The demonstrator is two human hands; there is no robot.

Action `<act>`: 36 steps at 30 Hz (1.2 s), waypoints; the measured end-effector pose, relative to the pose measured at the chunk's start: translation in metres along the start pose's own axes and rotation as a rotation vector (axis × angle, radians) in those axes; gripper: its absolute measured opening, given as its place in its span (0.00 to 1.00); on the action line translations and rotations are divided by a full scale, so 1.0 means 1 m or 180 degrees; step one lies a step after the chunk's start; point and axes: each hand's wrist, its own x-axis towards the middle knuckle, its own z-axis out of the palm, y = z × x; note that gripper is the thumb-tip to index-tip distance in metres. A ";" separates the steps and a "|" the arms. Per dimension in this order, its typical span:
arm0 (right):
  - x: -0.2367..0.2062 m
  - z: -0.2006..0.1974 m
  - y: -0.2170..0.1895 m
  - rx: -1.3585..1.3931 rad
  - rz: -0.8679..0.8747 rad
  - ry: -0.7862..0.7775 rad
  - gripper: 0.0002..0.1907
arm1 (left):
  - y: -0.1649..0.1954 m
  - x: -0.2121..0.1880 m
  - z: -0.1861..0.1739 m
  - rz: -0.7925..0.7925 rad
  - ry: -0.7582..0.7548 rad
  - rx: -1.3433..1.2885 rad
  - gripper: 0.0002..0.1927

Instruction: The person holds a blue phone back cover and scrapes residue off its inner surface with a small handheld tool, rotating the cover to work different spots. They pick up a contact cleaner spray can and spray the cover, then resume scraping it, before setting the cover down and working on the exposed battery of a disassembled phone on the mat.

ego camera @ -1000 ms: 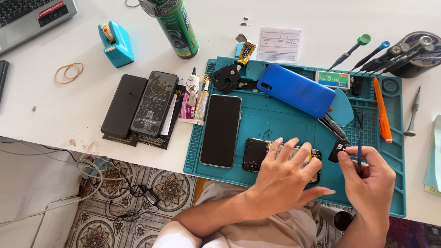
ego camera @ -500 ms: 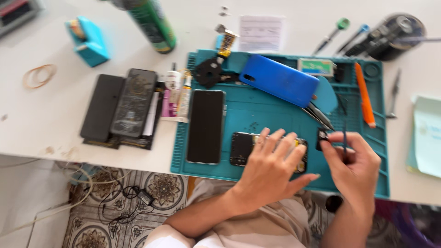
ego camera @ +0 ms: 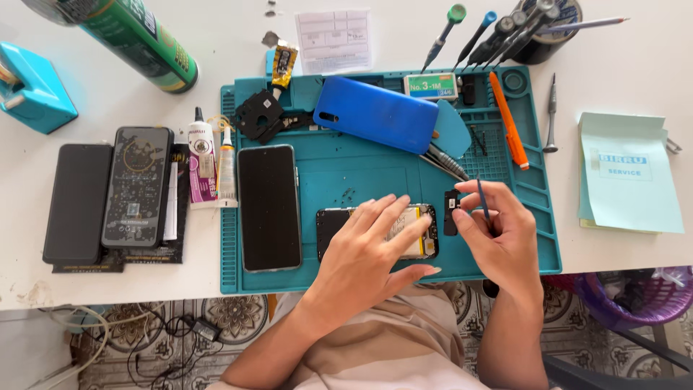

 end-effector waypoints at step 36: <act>0.001 -0.006 0.001 -0.0687 -0.0170 -0.0684 0.15 | -0.001 0.003 0.008 -0.0001 -0.0158 -0.0006 0.37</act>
